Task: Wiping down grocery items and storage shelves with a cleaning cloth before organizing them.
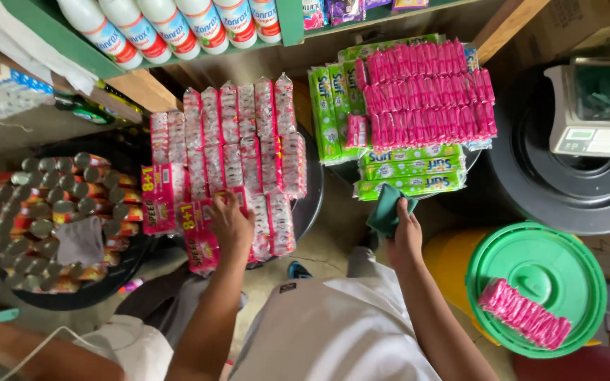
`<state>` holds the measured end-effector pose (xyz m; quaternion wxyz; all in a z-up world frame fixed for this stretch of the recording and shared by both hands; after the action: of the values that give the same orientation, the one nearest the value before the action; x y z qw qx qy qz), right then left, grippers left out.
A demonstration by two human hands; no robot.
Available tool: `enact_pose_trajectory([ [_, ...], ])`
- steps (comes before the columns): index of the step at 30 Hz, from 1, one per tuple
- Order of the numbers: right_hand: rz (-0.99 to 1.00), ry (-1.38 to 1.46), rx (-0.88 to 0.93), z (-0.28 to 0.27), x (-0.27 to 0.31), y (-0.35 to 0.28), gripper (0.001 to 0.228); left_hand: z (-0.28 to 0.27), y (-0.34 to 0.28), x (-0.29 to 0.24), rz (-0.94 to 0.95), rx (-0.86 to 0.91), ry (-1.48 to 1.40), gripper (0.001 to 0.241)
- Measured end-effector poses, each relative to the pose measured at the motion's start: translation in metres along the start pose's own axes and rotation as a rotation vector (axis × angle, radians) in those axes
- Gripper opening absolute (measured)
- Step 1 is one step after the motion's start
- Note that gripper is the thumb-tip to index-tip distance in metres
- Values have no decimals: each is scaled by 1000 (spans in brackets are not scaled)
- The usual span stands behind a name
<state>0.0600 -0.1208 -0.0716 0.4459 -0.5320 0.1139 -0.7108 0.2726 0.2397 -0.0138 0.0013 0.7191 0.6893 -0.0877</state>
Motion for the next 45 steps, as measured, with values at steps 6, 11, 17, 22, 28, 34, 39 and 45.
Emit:
enact_pose_trajectory([
  [6,32,-1,70,57,39,36,42,-6,-15,-13,-50,-96,45,80],
  [11,57,-119,199,73,56,74,41,30,-28,-26,-133,-270,171,93],
  [17,31,-239,333,95,93,99,33,55,-32,-31,-237,-340,212,92],
  [22,48,-252,465,107,109,108,31,67,-28,-14,-343,-342,172,87],
  [28,53,-252,497,101,109,132,33,27,-31,-3,-414,-252,-83,93],
  [34,80,-258,462,87,95,146,35,17,-33,3,-353,-291,-138,86],
  [39,76,-283,324,103,83,121,37,4,-31,3,-74,-435,-340,84],
  [45,103,-322,324,143,41,58,38,29,-22,-10,-264,78,-1400,76],
])
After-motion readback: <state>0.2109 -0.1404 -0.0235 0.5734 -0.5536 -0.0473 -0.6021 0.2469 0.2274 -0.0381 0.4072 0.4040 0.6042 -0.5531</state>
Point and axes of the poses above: each hand's wrist, its own y-axis towards the middle knuckle, its own z-axis out of the palm, x = y × z, the point moved 7 cm from there along y, towards the middle knuckle, and after that the axes turned 1 degree about -x, right-handed, at the moved point
